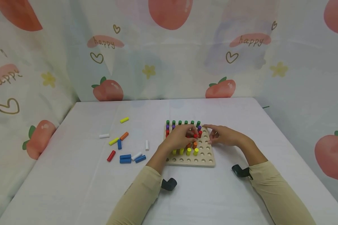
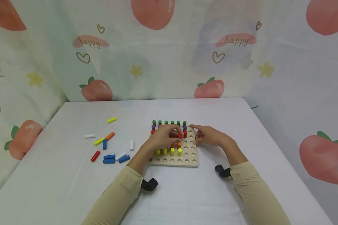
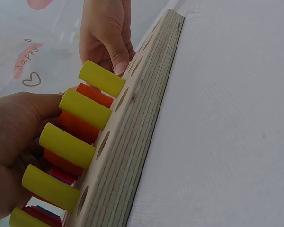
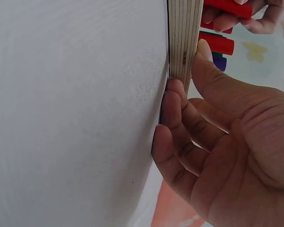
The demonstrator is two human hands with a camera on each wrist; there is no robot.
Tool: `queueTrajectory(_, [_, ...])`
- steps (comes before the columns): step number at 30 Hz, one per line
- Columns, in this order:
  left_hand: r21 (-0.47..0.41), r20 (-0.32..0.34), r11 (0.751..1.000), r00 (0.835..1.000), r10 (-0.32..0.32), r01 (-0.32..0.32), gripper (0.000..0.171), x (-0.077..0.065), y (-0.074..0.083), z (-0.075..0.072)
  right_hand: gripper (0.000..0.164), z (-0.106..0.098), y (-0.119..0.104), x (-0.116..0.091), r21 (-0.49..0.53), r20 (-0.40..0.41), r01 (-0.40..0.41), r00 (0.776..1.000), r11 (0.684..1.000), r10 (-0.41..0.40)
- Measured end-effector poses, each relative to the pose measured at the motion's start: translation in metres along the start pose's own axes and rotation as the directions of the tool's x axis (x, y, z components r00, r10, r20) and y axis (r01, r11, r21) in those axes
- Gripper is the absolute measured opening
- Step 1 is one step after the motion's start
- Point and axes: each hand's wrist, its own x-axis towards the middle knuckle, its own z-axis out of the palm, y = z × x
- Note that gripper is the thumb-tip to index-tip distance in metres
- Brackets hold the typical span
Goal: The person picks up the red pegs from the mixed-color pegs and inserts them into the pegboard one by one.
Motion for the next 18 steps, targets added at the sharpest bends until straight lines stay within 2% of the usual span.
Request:
queueTrajectory(5, [0.012,0.002,1.000,1.000,0.015,-0.015,0.014,0.0001,0.0000,-0.0004,0.077,-0.0005,0.0002,0.0008,-0.003,0.008,0.001,1.000,1.000,-0.001])
queueTrajectory(18, [0.015,-0.012,1.000,1.000,-0.014,0.014,0.016,0.0002,0.0011,0.0019,0.078,-0.0009,0.0011,0.0017,-0.009,0.016,0.003,1.000,1.000,-0.002])
